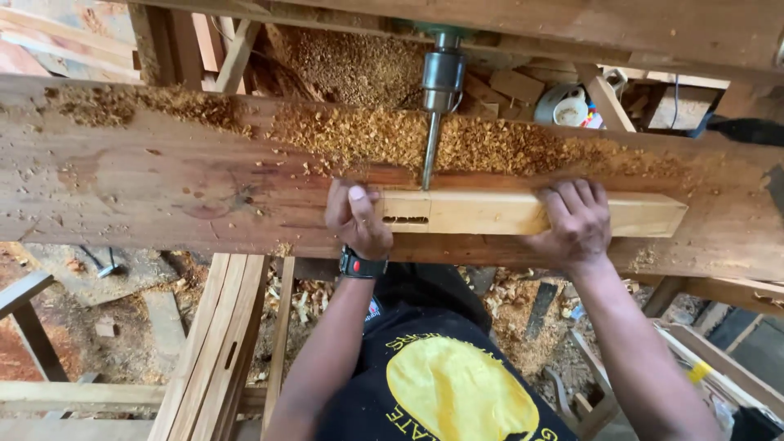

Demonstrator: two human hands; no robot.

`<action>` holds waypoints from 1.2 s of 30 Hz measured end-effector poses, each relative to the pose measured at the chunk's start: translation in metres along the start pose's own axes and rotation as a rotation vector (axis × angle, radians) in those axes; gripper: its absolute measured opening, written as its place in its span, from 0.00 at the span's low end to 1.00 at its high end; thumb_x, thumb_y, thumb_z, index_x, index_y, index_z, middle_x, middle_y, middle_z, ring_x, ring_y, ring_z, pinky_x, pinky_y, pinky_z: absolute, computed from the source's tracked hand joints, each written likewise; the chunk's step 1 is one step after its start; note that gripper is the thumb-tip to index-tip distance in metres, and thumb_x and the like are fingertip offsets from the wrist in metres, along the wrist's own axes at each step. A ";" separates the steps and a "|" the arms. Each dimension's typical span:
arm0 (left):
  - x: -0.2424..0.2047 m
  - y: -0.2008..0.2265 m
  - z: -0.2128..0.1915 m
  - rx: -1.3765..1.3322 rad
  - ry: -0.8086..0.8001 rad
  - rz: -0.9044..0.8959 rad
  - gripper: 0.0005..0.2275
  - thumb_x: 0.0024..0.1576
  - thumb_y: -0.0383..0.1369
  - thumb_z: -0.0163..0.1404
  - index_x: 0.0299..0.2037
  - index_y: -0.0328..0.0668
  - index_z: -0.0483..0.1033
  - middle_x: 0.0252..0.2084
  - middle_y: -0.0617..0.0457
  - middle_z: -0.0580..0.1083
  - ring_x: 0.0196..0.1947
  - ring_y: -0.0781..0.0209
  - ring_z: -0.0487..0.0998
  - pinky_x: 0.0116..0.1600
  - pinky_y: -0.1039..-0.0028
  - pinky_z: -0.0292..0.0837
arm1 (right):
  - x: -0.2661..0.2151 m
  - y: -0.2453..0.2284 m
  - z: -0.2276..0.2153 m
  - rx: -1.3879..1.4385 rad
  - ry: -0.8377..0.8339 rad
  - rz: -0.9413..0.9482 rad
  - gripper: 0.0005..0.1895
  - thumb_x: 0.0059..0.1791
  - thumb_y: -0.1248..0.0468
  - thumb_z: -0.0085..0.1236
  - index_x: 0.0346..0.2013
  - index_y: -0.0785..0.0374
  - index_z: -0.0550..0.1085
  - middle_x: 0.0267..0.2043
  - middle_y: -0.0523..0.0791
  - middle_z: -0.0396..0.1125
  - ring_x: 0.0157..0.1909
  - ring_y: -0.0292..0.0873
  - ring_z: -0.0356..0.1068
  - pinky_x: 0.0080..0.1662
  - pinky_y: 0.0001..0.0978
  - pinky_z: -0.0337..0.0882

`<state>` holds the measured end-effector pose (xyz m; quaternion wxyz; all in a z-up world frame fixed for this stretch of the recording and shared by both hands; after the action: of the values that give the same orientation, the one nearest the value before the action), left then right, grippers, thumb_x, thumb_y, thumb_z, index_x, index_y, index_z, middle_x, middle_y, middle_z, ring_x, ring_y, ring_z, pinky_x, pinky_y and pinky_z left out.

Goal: The person uses a drill press to drill a series of holes into a rectangular wooden block. They hold the block with both hands, aligning it under the drill bit, and move it along the length of the block to create a row of holes.

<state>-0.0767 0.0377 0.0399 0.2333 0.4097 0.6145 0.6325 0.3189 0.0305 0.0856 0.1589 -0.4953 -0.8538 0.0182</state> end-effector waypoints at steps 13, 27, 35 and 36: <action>0.022 -0.010 0.032 -0.043 0.070 -0.002 0.23 0.78 0.36 0.49 0.26 0.45 0.79 0.26 0.53 0.73 0.28 0.57 0.73 0.45 0.67 0.73 | 0.040 0.003 -0.016 -0.084 0.046 -0.022 0.12 0.53 0.54 0.78 0.40 0.58 0.87 0.40 0.48 0.73 0.46 0.56 0.80 0.54 0.51 0.78; 0.016 0.026 0.063 0.091 -0.018 -0.080 0.27 0.83 0.44 0.41 0.29 0.41 0.75 0.31 0.52 0.69 0.30 0.58 0.68 0.37 0.62 0.58 | 0.003 0.030 -0.014 -0.161 -0.080 0.008 0.36 0.57 0.30 0.77 0.49 0.63 0.92 0.50 0.51 0.86 0.51 0.54 0.83 0.60 0.50 0.77; 0.035 -0.005 0.035 0.034 0.008 -0.074 0.24 0.80 0.34 0.51 0.25 0.44 0.78 0.24 0.49 0.69 0.28 0.39 0.80 0.42 0.62 0.76 | 0.025 0.003 -0.007 -0.056 0.000 0.044 0.25 0.45 0.48 0.89 0.41 0.62 0.85 0.40 0.50 0.72 0.47 0.59 0.78 0.53 0.55 0.80; 0.033 -0.008 0.033 0.039 0.014 -0.080 0.24 0.80 0.34 0.52 0.25 0.43 0.78 0.24 0.48 0.69 0.29 0.39 0.81 0.42 0.62 0.76 | 0.026 0.002 -0.008 -0.037 -0.004 0.047 0.28 0.44 0.46 0.91 0.42 0.63 0.85 0.41 0.50 0.73 0.47 0.59 0.78 0.53 0.54 0.80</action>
<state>-0.0703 0.0838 0.0369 0.2460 0.3846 0.6443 0.6135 0.3107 0.0524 0.0991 0.1477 -0.5179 -0.8425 0.0073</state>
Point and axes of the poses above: each hand's wrist, its own x-axis towards the middle knuckle, its own z-axis out of the palm, y = z × x, the point moved 9 cm from there along x, towards the middle knuckle
